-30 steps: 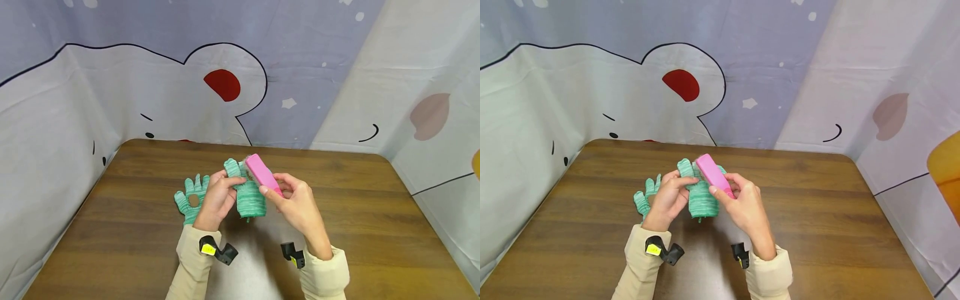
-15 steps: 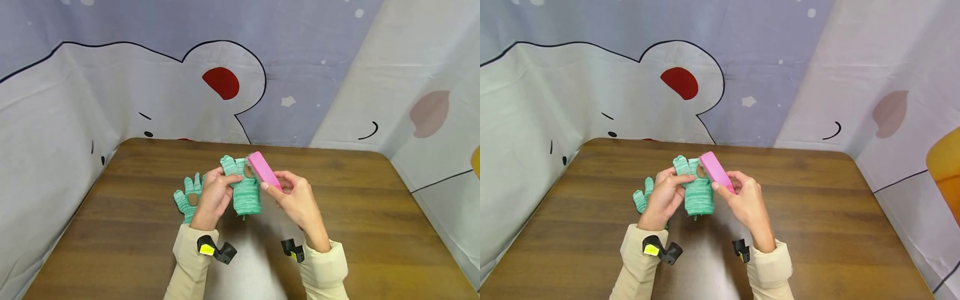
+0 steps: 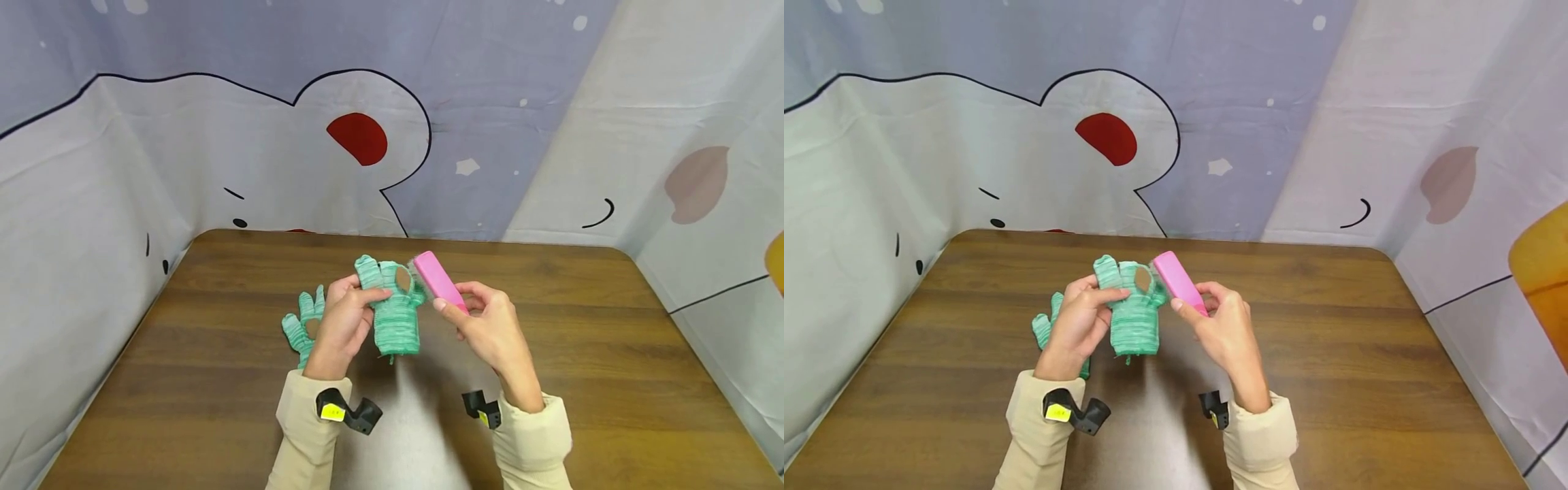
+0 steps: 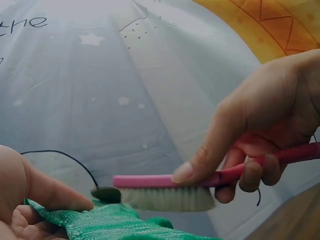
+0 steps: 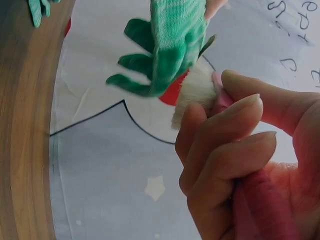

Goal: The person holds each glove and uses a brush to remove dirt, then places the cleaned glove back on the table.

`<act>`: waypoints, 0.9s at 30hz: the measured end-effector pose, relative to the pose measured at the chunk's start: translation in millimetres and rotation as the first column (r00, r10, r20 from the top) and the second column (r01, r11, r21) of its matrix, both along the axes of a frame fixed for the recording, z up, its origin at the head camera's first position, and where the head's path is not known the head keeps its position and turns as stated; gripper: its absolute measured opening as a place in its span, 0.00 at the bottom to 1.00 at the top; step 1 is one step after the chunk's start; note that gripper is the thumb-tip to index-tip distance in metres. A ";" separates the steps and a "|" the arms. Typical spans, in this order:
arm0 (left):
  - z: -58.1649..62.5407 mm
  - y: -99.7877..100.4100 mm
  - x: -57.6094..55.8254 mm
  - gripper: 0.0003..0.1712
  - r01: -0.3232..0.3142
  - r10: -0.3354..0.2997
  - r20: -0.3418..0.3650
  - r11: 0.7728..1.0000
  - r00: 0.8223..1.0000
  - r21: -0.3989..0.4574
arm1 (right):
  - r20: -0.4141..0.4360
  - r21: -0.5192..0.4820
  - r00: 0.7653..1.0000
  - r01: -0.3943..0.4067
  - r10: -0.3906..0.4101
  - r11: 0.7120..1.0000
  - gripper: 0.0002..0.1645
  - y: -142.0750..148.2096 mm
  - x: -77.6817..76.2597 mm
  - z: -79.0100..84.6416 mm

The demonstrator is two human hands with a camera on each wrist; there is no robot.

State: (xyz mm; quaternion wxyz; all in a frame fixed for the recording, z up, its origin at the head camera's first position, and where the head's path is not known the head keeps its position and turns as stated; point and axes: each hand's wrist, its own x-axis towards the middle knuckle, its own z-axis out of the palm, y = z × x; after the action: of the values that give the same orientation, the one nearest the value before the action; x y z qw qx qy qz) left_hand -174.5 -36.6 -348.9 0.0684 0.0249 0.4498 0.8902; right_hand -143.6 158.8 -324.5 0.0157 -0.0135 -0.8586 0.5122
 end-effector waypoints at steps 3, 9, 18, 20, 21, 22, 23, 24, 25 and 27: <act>0.5 -1.9 -0.2 0.11 -0.018 0.018 -0.006 1.000 1.000 0.019 | -0.010 0.005 1.000 0.025 -0.025 1.000 0.21 5.1 -0.8 -0.1; 1.2 -3.0 -0.5 0.11 -0.028 0.028 -0.014 0.999 1.000 0.016 | -0.007 -0.080 1.000 0.018 -0.019 0.997 0.22 8.4 -0.4 1.7; 1.6 -1.6 0.5 0.11 -0.024 0.024 -0.013 1.000 1.000 -0.007 | -0.037 -0.211 0.999 -0.035 0.028 0.977 0.24 -0.9 4.7 8.2; 1.3 -1.3 0.2 0.11 -0.026 0.026 -0.013 1.000 1.000 -0.008 | -0.044 -0.231 0.998 -0.046 0.037 0.972 0.23 -3.0 6.3 8.9; 1.4 -1.1 0.3 0.12 -0.027 0.026 -0.012 1.000 1.000 -0.010 | -0.047 -0.241 0.998 -0.051 0.041 0.969 0.23 -4.1 7.0 9.1; 1.4 -0.9 0.3 0.12 -0.026 0.026 -0.013 1.000 1.000 -0.012 | -0.051 -0.250 0.998 -0.059 0.047 0.966 0.23 -5.4 7.6 9.1; 1.4 -0.7 0.3 0.12 -0.026 0.026 -0.013 1.000 1.000 -0.014 | -0.055 -0.256 0.997 -0.067 0.054 0.964 0.22 -6.8 8.2 9.2; 1.4 -0.5 0.4 0.12 -0.027 0.026 -0.013 0.999 1.000 -0.017 | -0.060 -0.259 0.996 -0.077 0.063 0.963 0.22 -8.3 8.5 9.2; 1.3 -0.4 0.7 0.13 -0.026 0.026 -0.012 0.999 1.000 -0.021 | -0.062 -0.261 0.996 -0.086 0.072 0.962 0.22 -9.7 8.9 9.2; 1.5 0.0 1.6 0.13 -0.023 0.023 -0.014 0.999 1.000 -0.029 | -0.063 -0.262 0.994 -0.103 0.089 0.960 0.21 -12.8 9.5 9.4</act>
State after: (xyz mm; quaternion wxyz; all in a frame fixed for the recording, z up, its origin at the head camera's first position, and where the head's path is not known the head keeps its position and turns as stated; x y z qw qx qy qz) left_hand -172.8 -36.6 -347.4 0.0556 0.0247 0.4632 0.8842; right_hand -134.1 146.0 -315.0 0.0107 0.0391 -0.7816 0.6225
